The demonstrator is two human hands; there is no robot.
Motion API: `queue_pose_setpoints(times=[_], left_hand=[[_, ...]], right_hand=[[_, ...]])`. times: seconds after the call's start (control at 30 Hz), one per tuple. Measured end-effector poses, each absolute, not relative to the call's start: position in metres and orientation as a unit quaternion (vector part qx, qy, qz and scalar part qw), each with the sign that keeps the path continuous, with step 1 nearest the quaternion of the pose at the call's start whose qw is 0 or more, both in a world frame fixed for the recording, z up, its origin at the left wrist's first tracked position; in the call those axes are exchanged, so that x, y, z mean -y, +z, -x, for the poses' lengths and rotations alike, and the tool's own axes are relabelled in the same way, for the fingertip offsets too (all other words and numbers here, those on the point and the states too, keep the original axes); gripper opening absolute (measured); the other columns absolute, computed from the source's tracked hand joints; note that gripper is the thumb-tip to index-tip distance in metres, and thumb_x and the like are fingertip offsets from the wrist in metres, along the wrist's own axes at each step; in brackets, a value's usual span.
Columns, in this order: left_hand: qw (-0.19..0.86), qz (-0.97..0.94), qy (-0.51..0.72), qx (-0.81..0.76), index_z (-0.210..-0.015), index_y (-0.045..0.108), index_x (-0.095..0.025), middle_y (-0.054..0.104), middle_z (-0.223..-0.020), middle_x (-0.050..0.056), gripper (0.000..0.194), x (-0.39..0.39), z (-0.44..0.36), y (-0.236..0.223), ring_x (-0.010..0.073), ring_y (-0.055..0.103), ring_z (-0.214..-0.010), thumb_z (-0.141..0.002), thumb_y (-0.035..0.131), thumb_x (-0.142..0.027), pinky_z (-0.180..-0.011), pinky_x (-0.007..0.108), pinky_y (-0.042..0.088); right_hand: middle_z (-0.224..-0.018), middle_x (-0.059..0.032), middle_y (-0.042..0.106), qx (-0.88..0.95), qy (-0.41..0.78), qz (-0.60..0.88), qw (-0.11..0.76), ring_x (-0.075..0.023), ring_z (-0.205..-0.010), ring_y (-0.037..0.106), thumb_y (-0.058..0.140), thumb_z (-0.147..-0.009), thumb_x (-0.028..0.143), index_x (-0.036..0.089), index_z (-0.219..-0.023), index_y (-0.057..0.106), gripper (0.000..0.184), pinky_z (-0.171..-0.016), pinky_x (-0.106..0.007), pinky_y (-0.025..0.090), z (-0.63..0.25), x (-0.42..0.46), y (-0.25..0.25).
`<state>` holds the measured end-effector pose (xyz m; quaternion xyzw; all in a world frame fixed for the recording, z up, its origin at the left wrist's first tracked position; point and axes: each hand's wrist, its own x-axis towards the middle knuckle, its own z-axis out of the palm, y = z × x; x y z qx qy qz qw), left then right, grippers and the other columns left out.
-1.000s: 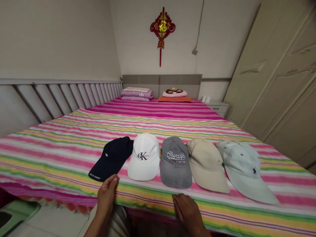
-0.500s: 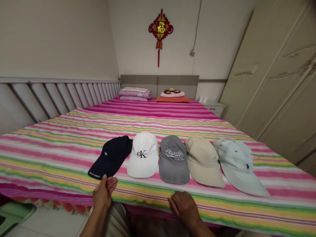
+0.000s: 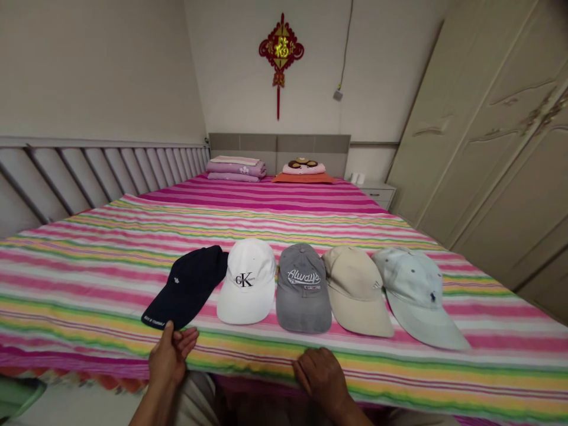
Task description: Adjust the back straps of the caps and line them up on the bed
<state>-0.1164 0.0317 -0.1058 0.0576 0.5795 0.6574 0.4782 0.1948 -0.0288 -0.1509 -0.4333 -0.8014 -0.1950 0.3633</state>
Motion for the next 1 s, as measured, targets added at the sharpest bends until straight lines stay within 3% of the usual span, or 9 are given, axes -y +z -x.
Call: queue_pose_setpoints(times=[0.67,0.87,1.0], left_hand=[[0.481,-0.063,0.651,-0.584,-0.051,0.041,-0.016,0.062,-0.048,0.006,0.035,-0.032,0.118,-0.106,0.0148,0.061,-0.047,-0.083,0.042,-0.028,-0.048,0.024,0.046],[0.268,-0.078,0.761,-0.585,-0.053,0.042,-0.017,0.041,-0.038,-0.008,0.027,-0.027,0.106,-0.111,0.0067,0.038,-0.031,-0.071,0.057,-0.031,-0.032,0.018,0.029],[0.228,-0.061,0.787,-0.571,-0.065,0.052,-0.015,0.047,-0.047,-0.008,0.014,-0.035,0.113,-0.103,0.0059,0.045,-0.040,-0.068,0.062,-0.024,-0.040,0.016,0.038]], right_hand=[[-0.049,0.0020,0.049,0.798,-0.188,0.424,0.385,-0.0134,-0.049,0.041,0.043,-0.085,0.020,0.020,-0.057,0.045,0.027,-0.056,-0.029,0.024,-0.195,0.029,-0.151],[-0.049,0.0023,0.049,0.801,-0.182,0.414,0.392,-0.0131,-0.048,0.041,0.045,-0.084,0.017,0.020,-0.057,0.045,0.027,-0.056,-0.029,0.024,-0.195,0.029,-0.152],[-0.049,0.0023,0.050,0.806,-0.171,0.410,0.392,-0.0134,-0.049,0.042,0.046,-0.084,0.016,0.020,-0.059,0.046,0.025,-0.056,-0.029,0.023,-0.196,0.030,-0.151]])
